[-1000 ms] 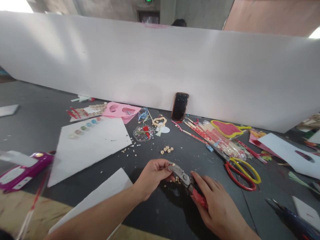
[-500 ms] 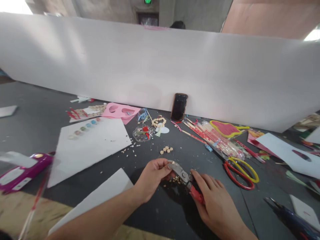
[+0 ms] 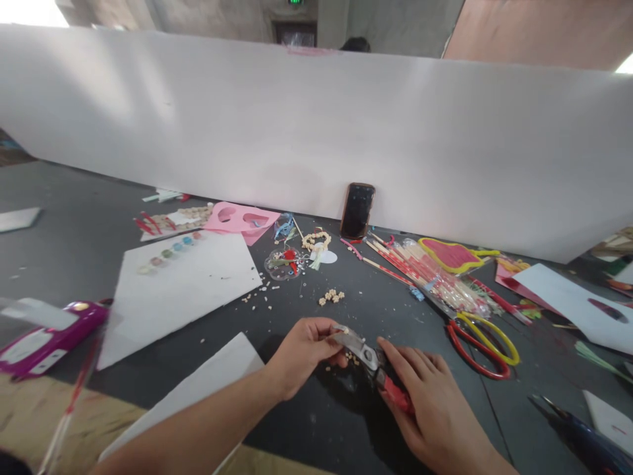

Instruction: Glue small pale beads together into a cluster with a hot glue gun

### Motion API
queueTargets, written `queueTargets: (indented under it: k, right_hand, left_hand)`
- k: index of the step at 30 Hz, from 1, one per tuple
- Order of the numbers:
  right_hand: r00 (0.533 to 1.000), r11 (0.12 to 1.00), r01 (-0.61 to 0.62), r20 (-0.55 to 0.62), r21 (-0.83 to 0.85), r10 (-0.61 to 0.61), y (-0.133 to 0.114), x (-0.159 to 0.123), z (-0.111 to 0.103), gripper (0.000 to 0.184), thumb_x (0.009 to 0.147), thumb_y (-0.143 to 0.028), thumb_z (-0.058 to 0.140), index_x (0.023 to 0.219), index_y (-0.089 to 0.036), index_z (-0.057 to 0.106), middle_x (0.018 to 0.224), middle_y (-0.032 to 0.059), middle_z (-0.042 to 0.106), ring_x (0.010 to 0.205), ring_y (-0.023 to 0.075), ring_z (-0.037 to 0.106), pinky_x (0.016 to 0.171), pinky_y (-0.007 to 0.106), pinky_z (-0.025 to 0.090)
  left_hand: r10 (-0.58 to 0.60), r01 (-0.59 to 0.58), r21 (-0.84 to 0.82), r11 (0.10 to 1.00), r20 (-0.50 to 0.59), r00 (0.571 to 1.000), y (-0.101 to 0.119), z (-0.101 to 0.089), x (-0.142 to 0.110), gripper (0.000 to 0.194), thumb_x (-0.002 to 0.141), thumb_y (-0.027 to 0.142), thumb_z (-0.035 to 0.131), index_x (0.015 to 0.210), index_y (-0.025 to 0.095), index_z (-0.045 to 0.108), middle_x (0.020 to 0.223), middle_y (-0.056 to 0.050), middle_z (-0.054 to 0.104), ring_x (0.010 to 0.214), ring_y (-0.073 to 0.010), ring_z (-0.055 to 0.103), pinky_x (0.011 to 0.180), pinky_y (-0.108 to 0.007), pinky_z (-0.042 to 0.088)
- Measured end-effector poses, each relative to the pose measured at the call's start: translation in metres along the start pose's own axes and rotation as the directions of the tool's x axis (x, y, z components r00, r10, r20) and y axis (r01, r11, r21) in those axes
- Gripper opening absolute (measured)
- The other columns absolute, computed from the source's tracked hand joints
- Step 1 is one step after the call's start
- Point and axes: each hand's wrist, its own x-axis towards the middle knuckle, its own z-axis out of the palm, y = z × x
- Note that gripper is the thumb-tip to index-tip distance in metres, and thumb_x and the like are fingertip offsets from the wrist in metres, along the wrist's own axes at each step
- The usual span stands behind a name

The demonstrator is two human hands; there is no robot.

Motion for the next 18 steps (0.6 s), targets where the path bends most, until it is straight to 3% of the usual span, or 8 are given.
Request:
queueTargets:
  k: [5, 10, 18]
  right_hand:
    - [1.000, 1.000, -0.020, 0.010, 0.023, 0.020, -0.001, -0.001, 0.001, 0.049, 0.076, -0.019, 0.048, 0.124, -0.016, 0.042, 0.109, 0.0132, 0.059, 0.093, 0.0249, 0.055, 0.079, 0.041, 0.043]
    - [0.998, 0.998, -0.053, -0.018, 0.033, 0.054, -0.004, -0.002, 0.006, 0.046, 0.078, -0.021, 0.047, 0.124, -0.017, 0.042, 0.106, 0.0132, 0.058, 0.089, 0.0231, 0.058, 0.076, 0.035, 0.049]
    - [0.997, 0.997, -0.073, -0.018, 0.003, 0.073, -0.004, -0.001, 0.011, 0.050, 0.079, -0.022, 0.046, 0.128, -0.014, 0.037, 0.107, 0.0136, 0.057, 0.093, 0.0241, 0.055, 0.079, 0.038, 0.047]
  left_hand:
    - [0.011, -0.011, -0.028, 1.000, -0.006, 1.000, 0.001, 0.002, -0.002, 0.011, 0.072, 0.022, 0.060, 0.071, 0.012, 0.065, 0.056, -0.001, 0.059, 0.052, -0.0080, 0.049, 0.055, -0.019, 0.036]
    - [0.008, -0.008, -0.036, 0.999, -0.017, 1.000, -0.003, 0.003, -0.001, 0.015, 0.074, 0.026, 0.060, 0.073, 0.012, 0.065, 0.058, -0.002, 0.059, 0.052, -0.0078, 0.046, 0.054, -0.019, 0.034]
    - [0.009, -0.015, -0.085, 0.996, -0.070, 0.998, -0.007, 0.005, 0.002, 0.018, 0.074, 0.030, 0.061, 0.075, 0.012, 0.064, 0.065, -0.002, 0.060, 0.058, -0.0086, 0.050, 0.060, -0.021, 0.037]
